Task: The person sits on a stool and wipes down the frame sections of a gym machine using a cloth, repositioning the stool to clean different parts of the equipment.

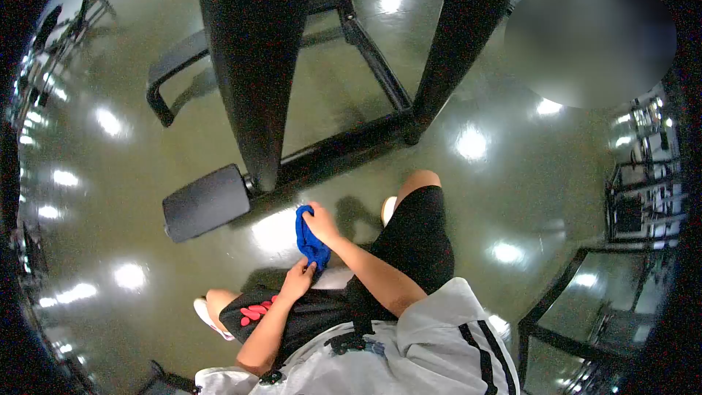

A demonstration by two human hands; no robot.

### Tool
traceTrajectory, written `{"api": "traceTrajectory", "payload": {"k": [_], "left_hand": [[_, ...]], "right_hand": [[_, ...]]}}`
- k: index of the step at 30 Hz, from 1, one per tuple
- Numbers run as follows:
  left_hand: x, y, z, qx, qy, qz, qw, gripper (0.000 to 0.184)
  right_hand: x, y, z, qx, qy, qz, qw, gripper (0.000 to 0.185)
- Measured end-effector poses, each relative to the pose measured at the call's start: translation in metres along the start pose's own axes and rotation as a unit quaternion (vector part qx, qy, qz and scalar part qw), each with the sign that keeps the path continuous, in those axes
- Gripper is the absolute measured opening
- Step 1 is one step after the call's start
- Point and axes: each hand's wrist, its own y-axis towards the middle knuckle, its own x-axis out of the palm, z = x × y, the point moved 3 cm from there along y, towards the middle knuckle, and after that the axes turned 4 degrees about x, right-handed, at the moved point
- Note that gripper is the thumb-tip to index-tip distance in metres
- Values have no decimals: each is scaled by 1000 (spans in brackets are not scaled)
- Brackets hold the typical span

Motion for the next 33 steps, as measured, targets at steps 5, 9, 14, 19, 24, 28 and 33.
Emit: {"api": "traceTrajectory", "payload": {"k": [5,9,14,19,24,28,33], "left_hand": [[50,8,24,26,-23,67,997,29],[86,17,25,-6,-75,125,989,29],[104,10,42,80,53,257,962,25],[50,-24,88,37,244,290,925,24],[9,-23,89,58,264,320,908,26],[-21,-14,80,62,111,364,923,34],[-59,31,117,128,227,332,907,25]], "right_hand": [[-31,-3,18,-9,4,-77,997,31],[-49,-4,35,-44,-30,-144,988,31],[-62,-1,28,-54,28,-108,992,32],[-57,-17,-46,-141,180,-140,963,21],[-92,-14,-37,-233,-151,20,960,21],[-122,41,-20,-171,-197,-32,965,35],[-191,102,-46,-158,-45,-7,986,41]]}}
